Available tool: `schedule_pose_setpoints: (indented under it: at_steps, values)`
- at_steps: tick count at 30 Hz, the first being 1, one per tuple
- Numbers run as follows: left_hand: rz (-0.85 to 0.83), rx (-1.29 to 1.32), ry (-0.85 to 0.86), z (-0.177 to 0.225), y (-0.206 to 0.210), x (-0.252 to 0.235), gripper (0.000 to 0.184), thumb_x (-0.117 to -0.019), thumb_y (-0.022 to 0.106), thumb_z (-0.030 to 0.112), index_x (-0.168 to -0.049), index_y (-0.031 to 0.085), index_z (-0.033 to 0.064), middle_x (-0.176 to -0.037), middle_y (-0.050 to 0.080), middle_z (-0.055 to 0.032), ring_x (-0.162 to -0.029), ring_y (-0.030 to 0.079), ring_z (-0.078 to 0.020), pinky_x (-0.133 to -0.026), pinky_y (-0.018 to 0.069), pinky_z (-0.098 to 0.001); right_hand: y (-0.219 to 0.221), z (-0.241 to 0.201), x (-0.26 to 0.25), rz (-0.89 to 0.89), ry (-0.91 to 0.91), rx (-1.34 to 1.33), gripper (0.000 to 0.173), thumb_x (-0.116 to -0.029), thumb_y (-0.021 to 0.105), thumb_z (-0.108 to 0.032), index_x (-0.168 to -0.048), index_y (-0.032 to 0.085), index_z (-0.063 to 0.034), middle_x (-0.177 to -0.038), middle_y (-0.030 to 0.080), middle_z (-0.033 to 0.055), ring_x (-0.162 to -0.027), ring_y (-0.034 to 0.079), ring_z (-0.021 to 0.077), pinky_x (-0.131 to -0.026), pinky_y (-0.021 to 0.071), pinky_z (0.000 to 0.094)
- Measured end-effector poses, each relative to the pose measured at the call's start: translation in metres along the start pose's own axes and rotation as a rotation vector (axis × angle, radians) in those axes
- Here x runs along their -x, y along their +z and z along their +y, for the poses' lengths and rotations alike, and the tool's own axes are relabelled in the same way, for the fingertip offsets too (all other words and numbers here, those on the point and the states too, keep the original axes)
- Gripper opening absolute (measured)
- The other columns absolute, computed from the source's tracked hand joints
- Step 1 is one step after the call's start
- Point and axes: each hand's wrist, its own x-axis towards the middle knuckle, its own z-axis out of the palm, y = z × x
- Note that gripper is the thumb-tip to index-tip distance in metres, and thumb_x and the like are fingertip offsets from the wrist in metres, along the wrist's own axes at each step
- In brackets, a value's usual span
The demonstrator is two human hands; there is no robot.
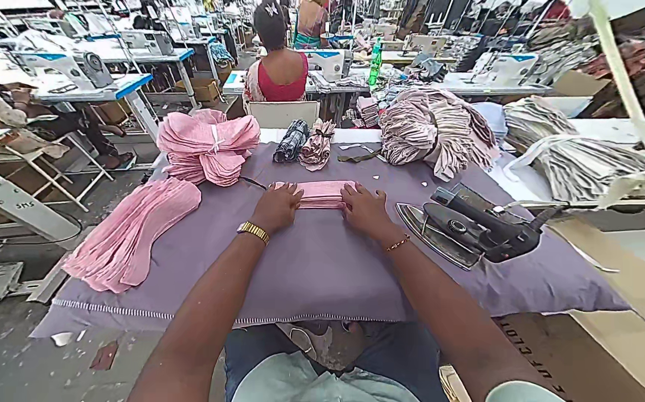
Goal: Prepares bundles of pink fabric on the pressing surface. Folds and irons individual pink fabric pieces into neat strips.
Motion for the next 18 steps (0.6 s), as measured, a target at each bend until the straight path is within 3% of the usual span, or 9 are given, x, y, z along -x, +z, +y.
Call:
schedule_pose_setpoints:
  at_steps: [3, 5, 6, 8, 10, 14, 16, 18]
  values:
    - [0.214, 0.019, 0.074, -0.003, 0.0, 0.007, 0.046, -0.1079, 0.041, 0.033, -0.15, 0.055, 0.022, -0.158, 0.048, -0.0072, -0.153, 0.035, -0.0274, -0.125, 0.0196, -0.0629, 0.003, 0.009, 0.016, 0.395, -0.063, -0.098, 0.038, -0.1019, 0.053, -0.03, -0.132, 0.07, -0.0162, -0.146, 0.06, 0.0125, -0.143, 0.047, 0.0393, -0.111, 0.0265, 0.0771]
    - [0.434, 0.05, 0.091, 0.005, -0.008, 0.019, 0.041, -0.1073, 0.044, 0.03, -0.142, 0.064, 0.0204, -0.149, 0.058, -0.0041, -0.146, 0.046, -0.0231, -0.124, 0.0282, -0.0558, -0.002, 0.005, 0.039, 0.638, -0.137, -0.218, 0.034, -0.1033, 0.052, -0.028, -0.121, 0.076, -0.0113, -0.131, 0.071, 0.0097, -0.128, 0.063, 0.031, -0.107, 0.0417, 0.0645]
    - [0.528, 0.085, 0.095, 0.009, -0.013, 0.027, 0.039, -0.1069, 0.044, 0.029, -0.137, 0.067, 0.0197, -0.143, 0.063, -0.0017, -0.14, 0.052, -0.019, -0.12, 0.0363, -0.0495, -0.005, 0.0, 0.053, 0.69, -0.195, -0.302, 0.031, -0.104, 0.055, -0.026, -0.117, 0.077, -0.0093, -0.119, 0.076, 0.009, -0.114, 0.07, 0.0263, -0.1, 0.0505, 0.0571]
    - [0.669, 0.21, 0.079, 0.015, -0.018, 0.055, 0.033, -0.1059, 0.05, 0.03, -0.125, 0.075, 0.0199, -0.128, 0.072, 0.0033, -0.124, 0.064, -0.0117, -0.109, 0.0499, -0.0394, 0.001, -0.008, 0.084, 0.654, -0.312, -0.461, 0.026, -0.1026, 0.059, -0.025, -0.107, 0.08, -0.0087, -0.1, 0.078, 0.0056, -0.094, 0.075, 0.0166, -0.087, 0.0607, 0.0431]
    - [0.765, 0.262, -0.031, 0.013, -0.018, 0.085, 0.028, -0.1032, 0.055, 0.028, -0.116, 0.079, 0.0198, -0.116, 0.076, 0.0036, -0.113, 0.068, -0.011, -0.102, 0.054, -0.037, 0.019, -0.002, 0.109, 0.526, -0.389, -0.525, 0.027, -0.1, 0.06, -0.028, -0.103, 0.081, -0.0118, -0.099, 0.079, 0.0005, -0.093, 0.075, 0.0096, -0.086, 0.0625, 0.0349]
    - [0.714, 0.028, -0.452, -0.054, -0.029, 0.131, 0.034, -0.1015, 0.053, 0.027, -0.123, 0.074, 0.012, -0.124, 0.07, -0.0099, -0.12, 0.064, -0.0254, -0.104, 0.052, -0.0459, 0.045, 0.01, 0.13, 0.427, -0.462, -0.509, 0.028, -0.0985, 0.059, -0.035, -0.103, 0.082, -0.0208, -0.117, 0.076, -0.0062, -0.115, 0.068, 0.0114, -0.101, 0.0532, 0.0422]
    - [0.644, -0.09, -0.665, -0.09, -0.041, 0.141, 0.036, -0.1005, 0.054, 0.025, -0.128, 0.07, 0.0081, -0.129, 0.065, -0.0187, -0.123, 0.06, -0.0374, -0.103, 0.049, -0.0557, 0.046, 0.009, 0.129, 0.451, -0.432, -0.533, 0.029, -0.0985, 0.059, -0.035, -0.104, 0.082, -0.0202, -0.113, 0.077, -0.0066, -0.112, 0.069, 0.0104, -0.1, 0.0542, 0.041]
    - [0.575, -0.12, -0.808, -0.109, -0.048, 0.147, 0.036, -0.0988, 0.06, 0.023, -0.128, 0.07, 0.0053, -0.127, 0.064, -0.0226, -0.123, 0.058, -0.042, -0.103, 0.0474, -0.059, 0.045, 0.009, 0.125, 0.472, -0.4, -0.561, 0.028, -0.0978, 0.059, -0.035, -0.102, 0.082, -0.0193, -0.107, 0.078, -0.0067, -0.106, 0.071, 0.0087, -0.097, 0.056, 0.0384]
